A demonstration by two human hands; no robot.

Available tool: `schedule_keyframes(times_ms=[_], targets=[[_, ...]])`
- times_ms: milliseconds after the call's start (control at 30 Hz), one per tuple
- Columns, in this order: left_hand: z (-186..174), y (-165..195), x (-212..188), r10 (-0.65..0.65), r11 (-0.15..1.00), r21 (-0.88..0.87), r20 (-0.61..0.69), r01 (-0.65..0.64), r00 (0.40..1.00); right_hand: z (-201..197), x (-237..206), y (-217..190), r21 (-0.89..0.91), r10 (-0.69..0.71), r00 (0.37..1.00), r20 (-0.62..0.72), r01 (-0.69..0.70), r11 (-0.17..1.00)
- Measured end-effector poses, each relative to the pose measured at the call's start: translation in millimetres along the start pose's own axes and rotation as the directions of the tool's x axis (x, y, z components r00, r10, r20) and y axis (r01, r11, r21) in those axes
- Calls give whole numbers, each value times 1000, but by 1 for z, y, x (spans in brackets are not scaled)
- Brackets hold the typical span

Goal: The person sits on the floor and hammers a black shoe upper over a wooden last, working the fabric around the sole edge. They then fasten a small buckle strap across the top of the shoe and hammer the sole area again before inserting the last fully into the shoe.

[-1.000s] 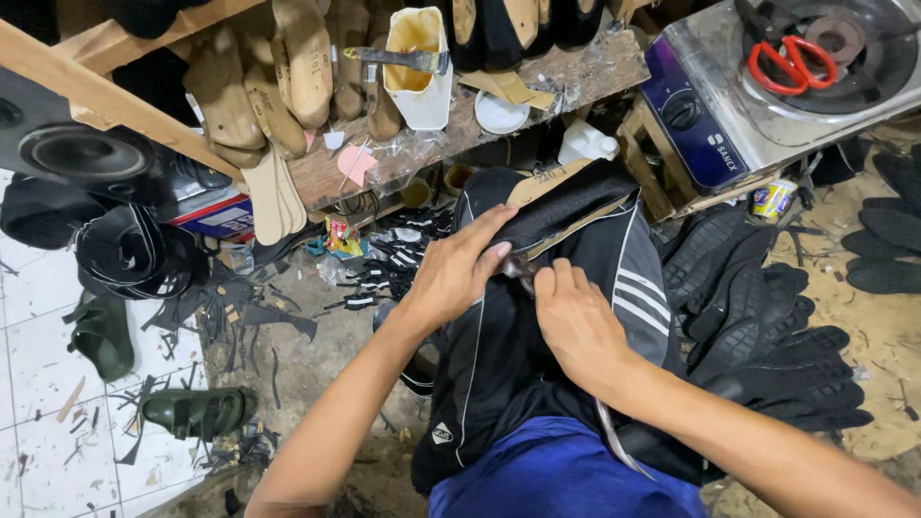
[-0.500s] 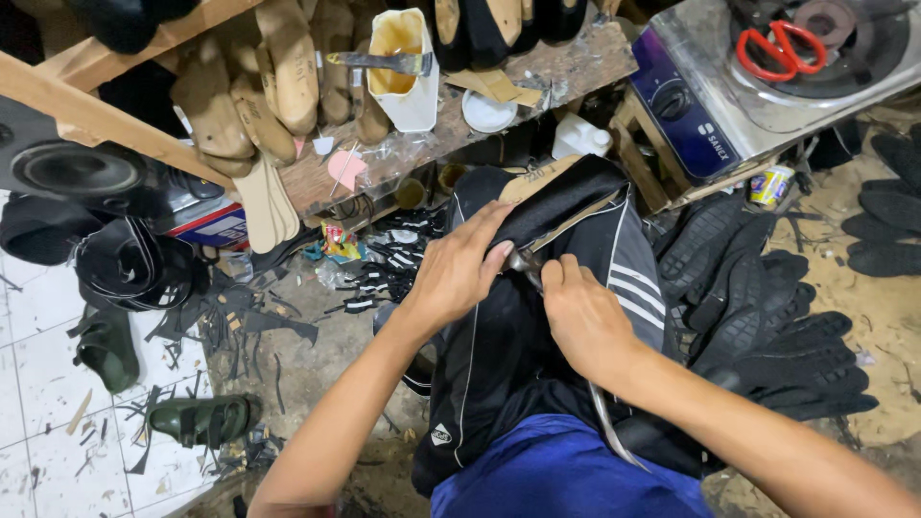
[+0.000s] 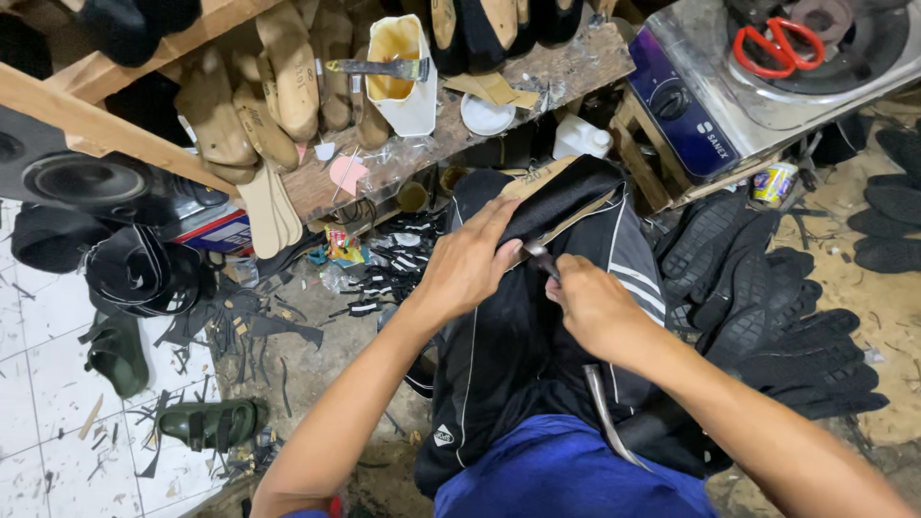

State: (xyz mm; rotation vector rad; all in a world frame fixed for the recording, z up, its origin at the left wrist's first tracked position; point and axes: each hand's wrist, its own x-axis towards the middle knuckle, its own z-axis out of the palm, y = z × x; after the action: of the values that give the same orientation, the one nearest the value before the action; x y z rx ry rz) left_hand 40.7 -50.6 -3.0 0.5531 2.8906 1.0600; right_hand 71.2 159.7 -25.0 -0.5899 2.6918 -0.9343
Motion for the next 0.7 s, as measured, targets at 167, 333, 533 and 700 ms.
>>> schedule_keyframes(times_ms=[167, 333, 533, 700], targets=[[1, -8, 9, -14, 1000, -7, 23, 14, 1000, 18, 0, -2, -8, 120, 991, -61, -121, 993], [7, -12, 15, 49, 997, 54, 0, -49, 999, 14, -8, -8, 131, 116, 991, 69, -124, 984], [10, -10, 34, -94, 989, 120, 89, 83, 992, -3, -51, -42, 147, -271, 725, 633, 231, 962], [29, -9, 47, -61, 964, 264, 91, 35, 994, -30, -74, -17, 244, -230, 907, 352, 148, 958]])
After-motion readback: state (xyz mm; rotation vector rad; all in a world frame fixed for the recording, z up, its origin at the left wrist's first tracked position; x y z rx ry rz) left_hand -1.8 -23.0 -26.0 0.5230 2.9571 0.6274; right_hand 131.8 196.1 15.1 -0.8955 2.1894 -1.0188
